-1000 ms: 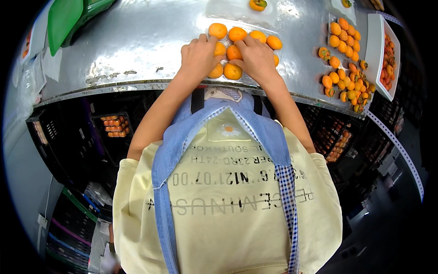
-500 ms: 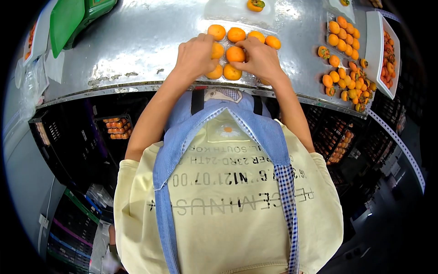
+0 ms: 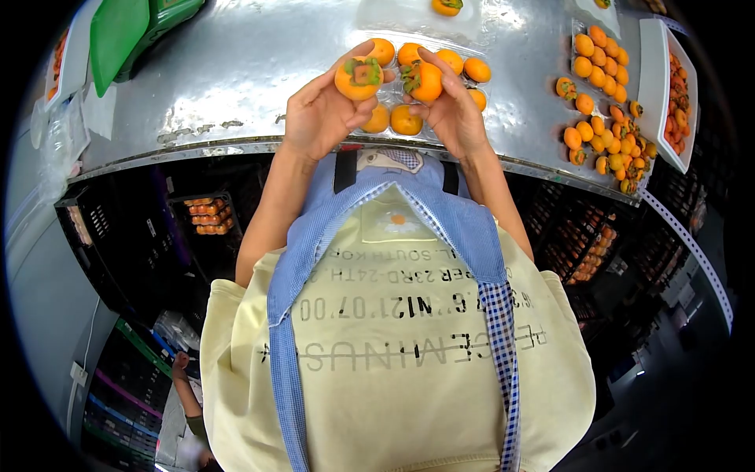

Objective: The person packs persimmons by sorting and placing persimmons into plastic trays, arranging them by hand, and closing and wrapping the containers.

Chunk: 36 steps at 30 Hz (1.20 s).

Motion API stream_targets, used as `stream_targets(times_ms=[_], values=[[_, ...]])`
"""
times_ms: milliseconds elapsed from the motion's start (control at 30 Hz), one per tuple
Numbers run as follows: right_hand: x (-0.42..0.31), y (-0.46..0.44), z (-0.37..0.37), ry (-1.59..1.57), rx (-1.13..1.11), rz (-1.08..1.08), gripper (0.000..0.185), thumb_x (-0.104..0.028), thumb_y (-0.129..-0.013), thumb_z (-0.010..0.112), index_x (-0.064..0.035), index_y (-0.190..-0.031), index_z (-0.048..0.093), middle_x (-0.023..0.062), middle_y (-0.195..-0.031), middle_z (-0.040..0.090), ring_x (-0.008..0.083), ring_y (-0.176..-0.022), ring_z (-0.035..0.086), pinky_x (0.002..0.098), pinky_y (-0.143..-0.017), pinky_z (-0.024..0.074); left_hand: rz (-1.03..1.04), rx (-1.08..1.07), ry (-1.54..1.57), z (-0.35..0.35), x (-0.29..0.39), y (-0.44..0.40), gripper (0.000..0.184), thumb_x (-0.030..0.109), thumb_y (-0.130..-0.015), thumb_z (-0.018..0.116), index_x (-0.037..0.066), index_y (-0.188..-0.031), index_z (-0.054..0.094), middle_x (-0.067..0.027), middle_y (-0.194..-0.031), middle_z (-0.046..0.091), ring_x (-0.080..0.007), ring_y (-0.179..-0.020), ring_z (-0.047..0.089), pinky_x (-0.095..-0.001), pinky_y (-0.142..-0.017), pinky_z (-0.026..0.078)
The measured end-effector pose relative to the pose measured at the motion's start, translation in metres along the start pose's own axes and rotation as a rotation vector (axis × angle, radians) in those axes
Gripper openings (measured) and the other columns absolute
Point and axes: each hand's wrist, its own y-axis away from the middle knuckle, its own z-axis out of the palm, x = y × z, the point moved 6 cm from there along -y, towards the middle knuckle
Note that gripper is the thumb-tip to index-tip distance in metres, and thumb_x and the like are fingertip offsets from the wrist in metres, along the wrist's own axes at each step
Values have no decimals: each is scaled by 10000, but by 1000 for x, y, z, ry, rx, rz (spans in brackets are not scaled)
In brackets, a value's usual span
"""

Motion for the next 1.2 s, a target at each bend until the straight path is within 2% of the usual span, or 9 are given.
stream_targets(times_ms=[67, 167, 267, 467, 667, 767, 1033, 1133, 1200], values=[[0, 0, 5, 1, 8, -6, 552, -388, -933, 383, -62, -1375, 329, 148, -1246, 451, 182, -921, 526, 247, -735, 467, -10, 7, -6, 1, -3, 0, 492, 291, -961, 265, 16, -1365, 320, -208, -1111, 530, -152, -642, 454, -203, -510, 378], [3, -1, 5, -124, 75, 44, 520, -383, -964, 318, -69, -1378, 324, 153, -1208, 475, 151, -811, 486, 220, -680, 423, -43, 8, -25, 0, -7, 2, 473, 309, -971, 257, 21, -1334, 355, -196, -1072, 543, -132, -617, 431, -189, -484, 362], [3, 0, 4, -208, 0, 54, 506, -383, -981, 271, -68, -1373, 325, 160, -1177, 492, 134, -756, 455, 219, -638, 408, -74, 20, -70, -7, -11, 1, 458, 312, -978, 249, 14, -1298, 383, -191, -1061, 548, -115, -596, 419, -168, -449, 335], [8, 0, 2, -328, 10, 90, 534, -411, -985, 233, -25, -1338, 345, 191, -1156, 495, 124, -689, 417, 212, -587, 378, -97, 55, -113, -12, -18, 0, 430, 307, -983, 247, 10, -1238, 427, -187, -1038, 551, -92, -557, 393, -154, -412, 305], [17, 2, -4, -544, -136, 138, 530, -401, -986, 230, -4, -1290, 405, 195, -1080, 533, 117, -628, 401, 201, -580, 380, -130, 44, -99, -12, -21, 0, 425, 311, -984, 240, 14, -1209, 445, -188, -1004, 545, -83, -539, 383, -155, -404, 283], [18, 1, -6, -578, -179, 140, 538, -405, -985, 217, 4, -1269, 421, 187, -1038, 540, 111, -605, 395, 192, -531, 366, -130, 46, -94, -12, -22, -1, 438, 315, -985, 233, 3, -1208, 444, -198, -1000, 536, -84, -533, 377, -157, -400, 278], [19, 0, -6, -513, -179, 147, 540, -406, -986, 205, 15, -1253, 413, 191, -1033, 509, 98, -595, 370, 179, -493, 340, -136, 71, -115, -18, -22, 0, 421, 305, -978, 251, 13, -1192, 464, -177, -990, 582, -82, -517, 381, -156, -397, 263], [19, 1, -6, -439, -139, 156, 544, -409, -985, 204, 16, -1255, 411, 193, -1030, 522, 98, -600, 379, 174, -497, 340, -125, 62, -199, -20, -21, 0, 428, 311, -974, 260, 19, -1215, 459, -156, -1011, 581, -92, -548, 407, -163, -421, 286], [19, 2, -6, -395, -123, 158, 544, -408, -985, 205, 16, -1257, 410, 192, -1031, 531, 101, -603, 382, 177, -504, 344, -62, 134, -302, -16, -17, -2, 460, 325, -975, 251, 10, -1268, 413, -166, -1043, 552, -100, -581, 415, -172, -458, 319]])
